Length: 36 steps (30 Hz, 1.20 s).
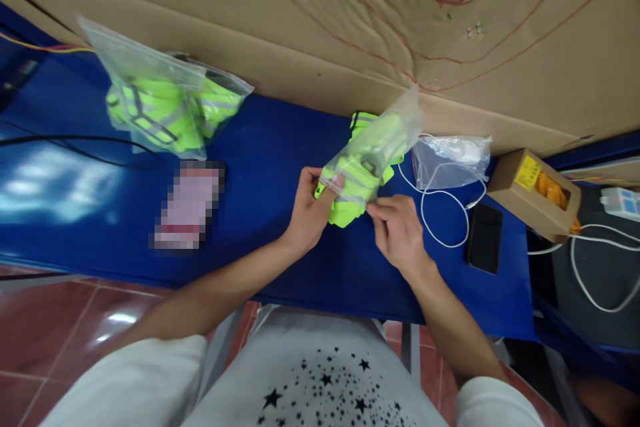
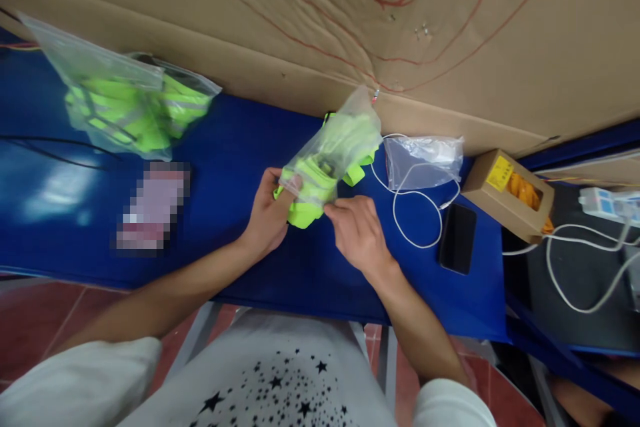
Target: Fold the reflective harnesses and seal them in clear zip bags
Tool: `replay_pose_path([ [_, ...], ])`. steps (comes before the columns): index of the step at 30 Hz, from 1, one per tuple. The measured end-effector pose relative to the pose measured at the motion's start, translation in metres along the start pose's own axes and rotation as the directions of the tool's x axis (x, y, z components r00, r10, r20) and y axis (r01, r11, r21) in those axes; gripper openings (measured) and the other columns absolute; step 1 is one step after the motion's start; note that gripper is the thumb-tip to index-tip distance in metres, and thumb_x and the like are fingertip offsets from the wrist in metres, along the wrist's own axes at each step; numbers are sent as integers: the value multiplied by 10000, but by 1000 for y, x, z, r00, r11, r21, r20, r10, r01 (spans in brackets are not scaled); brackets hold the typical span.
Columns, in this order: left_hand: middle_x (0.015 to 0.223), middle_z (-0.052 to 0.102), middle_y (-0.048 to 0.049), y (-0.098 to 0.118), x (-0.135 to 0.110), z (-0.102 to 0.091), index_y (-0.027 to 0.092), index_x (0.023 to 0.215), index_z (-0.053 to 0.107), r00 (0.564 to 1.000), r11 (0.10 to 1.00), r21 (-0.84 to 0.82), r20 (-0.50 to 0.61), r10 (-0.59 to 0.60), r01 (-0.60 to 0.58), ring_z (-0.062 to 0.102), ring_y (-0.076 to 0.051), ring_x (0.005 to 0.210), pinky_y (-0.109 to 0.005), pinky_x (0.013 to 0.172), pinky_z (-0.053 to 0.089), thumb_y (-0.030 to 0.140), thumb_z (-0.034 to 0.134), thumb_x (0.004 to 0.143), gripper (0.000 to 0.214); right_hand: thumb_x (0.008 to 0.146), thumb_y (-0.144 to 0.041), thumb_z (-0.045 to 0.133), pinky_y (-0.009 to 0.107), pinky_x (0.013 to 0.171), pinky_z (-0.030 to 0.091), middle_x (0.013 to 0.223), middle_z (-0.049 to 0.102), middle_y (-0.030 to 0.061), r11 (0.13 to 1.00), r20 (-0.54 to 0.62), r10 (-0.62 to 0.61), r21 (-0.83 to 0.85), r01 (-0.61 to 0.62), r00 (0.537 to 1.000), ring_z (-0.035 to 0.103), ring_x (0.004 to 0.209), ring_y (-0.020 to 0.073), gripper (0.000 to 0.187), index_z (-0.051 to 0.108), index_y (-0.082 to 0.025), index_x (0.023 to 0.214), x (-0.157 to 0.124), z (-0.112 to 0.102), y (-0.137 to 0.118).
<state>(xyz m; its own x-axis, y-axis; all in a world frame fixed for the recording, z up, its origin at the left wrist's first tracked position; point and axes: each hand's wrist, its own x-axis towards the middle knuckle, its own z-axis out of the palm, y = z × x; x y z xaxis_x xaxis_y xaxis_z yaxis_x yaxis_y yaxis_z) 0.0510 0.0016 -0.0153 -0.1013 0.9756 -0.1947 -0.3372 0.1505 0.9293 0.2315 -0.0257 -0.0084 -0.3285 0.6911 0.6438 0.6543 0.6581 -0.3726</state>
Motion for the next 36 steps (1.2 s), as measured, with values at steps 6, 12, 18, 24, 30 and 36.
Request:
replay_pose_path([
  [6, 896, 607, 32, -1, 5, 0, 245, 1048, 518, 995, 992, -84, 14, -97, 98, 583, -103, 719, -232, 682, 527, 566, 803, 820, 486, 1000, -118, 577, 410, 835, 539, 975, 733, 58, 994, 2, 83, -71, -83, 997, 712, 912, 219, 191, 599, -259, 1127, 5, 9, -7],
  [12, 893, 647, -1, 4, 6, 1, 207, 1020, 598, 946, 943, -158, 194, -261, 292, 607, -122, 747, -239, 693, 520, 616, 809, 796, 512, 957, -74, 589, 443, 897, 564, 1072, 706, 91, 985, -61, 19, -168, -29, 998, 687, 1071, 256, 322, 587, -263, 1218, 10, 1, -8],
  [18, 860, 553, 43, -3, 7, 1, 255, 1030, 523, 999, 990, -138, -14, -42, 40, 526, -97, 712, -209, 660, 466, 575, 781, 845, 451, 974, -55, 502, 419, 884, 596, 1007, 726, 98, 998, 72, 47, -38, -45, 996, 709, 992, 235, 243, 612, -223, 1109, 5, 21, -20],
  [24, 960, 537, 32, -11, 11, -1, 268, 1098, 459, 997, 997, -61, -70, 37, -41, 550, -97, 836, -207, 756, 481, 608, 700, 919, 453, 967, -265, 674, 374, 952, 610, 1200, 703, 98, 807, 137, 411, 405, -429, 901, 709, 1110, 206, 315, 565, -244, 1261, -4, 35, -23],
  [30, 1342, 557, -97, -9, -2, 1, 265, 1344, 350, 962, 977, 140, 245, 122, -160, 604, -205, 1218, -364, 1051, 507, 708, 601, 938, 651, 922, -465, 727, 379, 1005, 604, 1268, 724, 116, 469, 264, 640, 610, -639, 722, 722, 1156, 241, 531, 530, -239, 1360, -5, 41, -20],
  [36, 1519, 503, -130, -1, 8, -12, 268, 1435, 423, 841, 992, 1, 530, 107, -127, 513, -310, 1406, -464, 1169, 435, 609, 835, 787, 840, 864, -467, 795, 424, 1053, 579, 1262, 734, 95, 510, 216, 636, 604, -613, 741, 708, 1178, 268, 500, 622, -242, 1277, 1, 15, 0],
])
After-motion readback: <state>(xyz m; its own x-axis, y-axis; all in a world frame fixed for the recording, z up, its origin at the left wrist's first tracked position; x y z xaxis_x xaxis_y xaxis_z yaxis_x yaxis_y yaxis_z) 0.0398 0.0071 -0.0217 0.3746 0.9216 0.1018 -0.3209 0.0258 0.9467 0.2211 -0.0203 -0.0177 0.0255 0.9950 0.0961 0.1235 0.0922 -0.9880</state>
